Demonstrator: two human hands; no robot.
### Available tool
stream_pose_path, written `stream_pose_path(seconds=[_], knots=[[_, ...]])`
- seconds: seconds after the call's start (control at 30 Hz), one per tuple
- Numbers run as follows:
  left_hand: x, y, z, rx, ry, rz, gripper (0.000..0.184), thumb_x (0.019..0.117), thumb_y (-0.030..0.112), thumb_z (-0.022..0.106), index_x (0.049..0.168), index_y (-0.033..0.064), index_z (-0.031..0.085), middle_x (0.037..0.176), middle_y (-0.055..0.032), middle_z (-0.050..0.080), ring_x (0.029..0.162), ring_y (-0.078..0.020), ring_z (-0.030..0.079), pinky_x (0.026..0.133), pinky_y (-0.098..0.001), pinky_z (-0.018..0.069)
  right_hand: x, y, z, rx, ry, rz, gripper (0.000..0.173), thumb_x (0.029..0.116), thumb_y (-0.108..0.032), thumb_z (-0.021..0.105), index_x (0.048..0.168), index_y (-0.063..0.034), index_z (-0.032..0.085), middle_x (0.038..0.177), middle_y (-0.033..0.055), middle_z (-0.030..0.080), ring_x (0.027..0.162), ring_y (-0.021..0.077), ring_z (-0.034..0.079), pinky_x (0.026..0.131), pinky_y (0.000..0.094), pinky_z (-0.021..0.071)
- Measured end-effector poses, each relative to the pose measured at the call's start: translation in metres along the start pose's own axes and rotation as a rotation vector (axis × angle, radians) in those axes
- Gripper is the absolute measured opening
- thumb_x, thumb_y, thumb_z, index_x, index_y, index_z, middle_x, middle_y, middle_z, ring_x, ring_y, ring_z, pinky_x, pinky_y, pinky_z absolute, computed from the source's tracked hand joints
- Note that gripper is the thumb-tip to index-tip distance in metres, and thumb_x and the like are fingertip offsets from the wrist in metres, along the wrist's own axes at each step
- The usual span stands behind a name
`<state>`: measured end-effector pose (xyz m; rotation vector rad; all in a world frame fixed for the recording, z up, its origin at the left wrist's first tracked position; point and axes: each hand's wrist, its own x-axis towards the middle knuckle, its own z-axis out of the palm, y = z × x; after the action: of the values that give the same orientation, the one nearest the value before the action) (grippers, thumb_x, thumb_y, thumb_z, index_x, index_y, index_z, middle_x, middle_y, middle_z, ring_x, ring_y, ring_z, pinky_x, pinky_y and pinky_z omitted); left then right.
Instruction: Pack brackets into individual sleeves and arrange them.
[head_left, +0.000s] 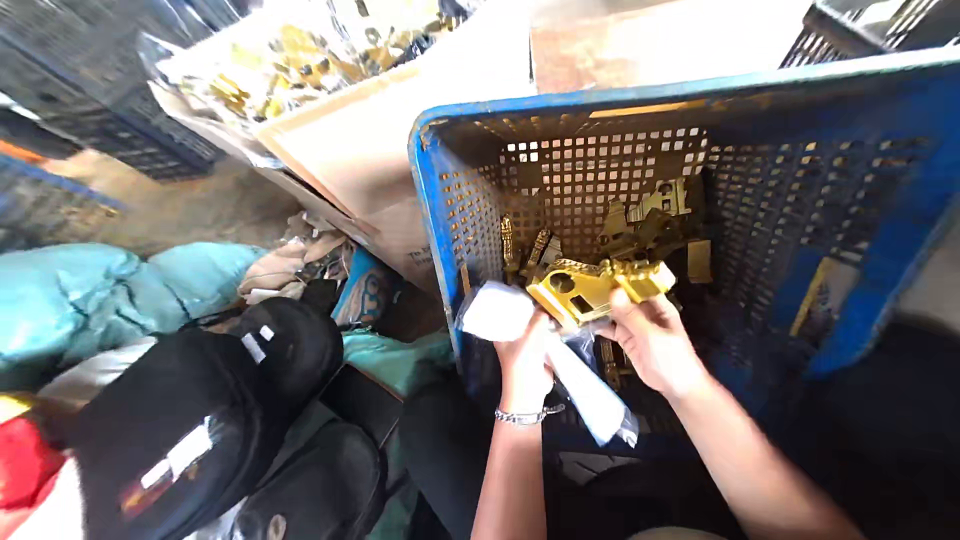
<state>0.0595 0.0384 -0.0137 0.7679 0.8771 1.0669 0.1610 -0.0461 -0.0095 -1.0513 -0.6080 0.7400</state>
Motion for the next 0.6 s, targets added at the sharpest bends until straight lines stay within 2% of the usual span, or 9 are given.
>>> stream_pose_path(seconds=[0.07, 0.1, 0.17, 0.23, 0.27, 0.37, 0.43, 0.53, 0.6], knots=[[-0.010, 0.019, 0.003, -0.110, 0.022, -0.144, 0.010, 0.1001, -0.006, 0.050, 0.097, -0.0001, 0.057, 0.070, -0.0042, 0.063, 0.055, -0.0079, 0.060, 0.053, -0.0209, 0.0548, -0.007, 0.007, -0.007, -0.298, -0.080, -0.371, 0.031, 0.0927, -0.002, 0.068, 0.120, 0.0077, 0.057, 0.110, 0.0004, 0.073, 0.100, 0.0027, 0.070, 0.091, 0.0241, 0.0603], [-0.014, 0.027, 0.000, -0.114, 0.030, -0.154, 0.013, 0.1002, -0.005, 0.048, 0.095, 0.0003, 0.058, 0.069, -0.0041, 0.063, 0.056, -0.0083, 0.061, 0.053, -0.0213, 0.0550, -0.012, 0.006, -0.013, -0.432, -0.142, -0.497, 0.033, 0.0897, -0.004, 0.071, 0.117, 0.0113, 0.060, 0.113, 0.0055, 0.073, 0.103, 0.0015, 0.069, 0.093, 0.0212, 0.0581], [-0.019, 0.042, -0.007, -0.081, -0.005, -0.096, 0.012, 0.0999, -0.005, 0.049, 0.104, -0.0012, 0.059, 0.079, -0.0061, 0.068, 0.069, -0.0103, 0.068, 0.065, -0.0246, 0.0588, -0.020, -0.005, -0.027, -0.614, -0.294, -0.586, 0.034, 0.0914, -0.010, 0.070, 0.117, 0.0112, 0.061, 0.119, 0.0140, 0.073, 0.109, 0.0039, 0.069, 0.097, 0.0195, 0.0549], [-0.026, 0.043, -0.009, 0.013, -0.059, 0.023, 0.016, 0.0933, -0.010, 0.060, 0.106, -0.0010, 0.059, 0.083, -0.0056, 0.069, 0.070, -0.0086, 0.065, 0.065, -0.0225, 0.0564, -0.021, -0.012, -0.039, -0.742, -0.288, -0.629, 0.033, 0.0950, -0.014, 0.068, 0.117, 0.0104, 0.060, 0.118, 0.0155, 0.073, 0.108, 0.0044, 0.069, 0.096, 0.0182, 0.0546], [-0.033, 0.039, -0.007, 0.076, -0.095, 0.097, 0.024, 0.0884, -0.011, 0.066, 0.109, -0.0012, 0.058, 0.085, -0.0042, 0.068, 0.071, -0.0067, 0.063, 0.067, -0.0212, 0.0552, -0.017, -0.014, -0.044, -0.814, -0.230, -0.661, 0.032, 0.0933, -0.011, 0.067, 0.116, 0.0111, 0.062, 0.116, 0.0177, 0.073, 0.107, 0.0081, 0.070, 0.095, 0.0196, 0.0547], [-0.065, 0.018, 0.006, 0.291, -0.234, 0.299, 0.045, 0.0826, -0.004, 0.076, 0.120, -0.0136, 0.053, 0.100, -0.0090, 0.070, 0.094, -0.0069, 0.068, 0.088, -0.0241, 0.0579, -0.015, -0.006, -0.046, -0.965, -0.106, -0.708, 0.029, 0.0811, 0.001, 0.067, 0.107, 0.0129, 0.063, 0.115, 0.0288, 0.067, 0.105, 0.0303, 0.070, 0.092, 0.0338, 0.0573], [-0.078, 0.003, 0.009, 0.314, -0.283, 0.362, 0.047, 0.0825, -0.002, 0.075, 0.120, -0.0171, 0.052, 0.103, -0.0099, 0.070, 0.098, -0.0057, 0.069, 0.092, -0.0243, 0.0574, -0.027, 0.002, -0.042, -0.956, -0.143, -0.612, 0.032, 0.0781, 0.003, 0.069, 0.107, 0.0141, 0.061, 0.114, 0.0304, 0.064, 0.100, 0.0327, 0.070, 0.086, 0.0369, 0.0593], [-0.075, 0.005, -0.011, 0.238, -0.243, 0.155, 0.038, 0.0837, -0.007, 0.071, 0.118, -0.0099, 0.054, 0.097, -0.0060, 0.070, 0.088, -0.0080, 0.069, 0.084, -0.0255, 0.0590, -0.043, -0.009, -0.047, -0.904, -0.273, -0.185, 0.037, 0.0861, -0.008, 0.074, 0.116, 0.0099, 0.062, 0.108, 0.0201, 0.070, 0.096, 0.0185, 0.071, 0.088, 0.0302, 0.0586], [-0.072, 0.011, -0.032, 0.228, -0.196, 0.040, 0.037, 0.0873, -0.008, 0.069, 0.121, -0.0087, 0.054, 0.096, -0.0078, 0.071, 0.082, -0.0124, 0.071, 0.078, -0.0288, 0.0618, -0.040, -0.039, -0.053, -1.087, -0.473, 0.088, 0.044, 0.0859, -0.009, 0.078, 0.122, 0.0103, 0.063, 0.110, 0.0267, 0.070, 0.103, 0.0334, 0.070, 0.096, 0.0451, 0.0548]])
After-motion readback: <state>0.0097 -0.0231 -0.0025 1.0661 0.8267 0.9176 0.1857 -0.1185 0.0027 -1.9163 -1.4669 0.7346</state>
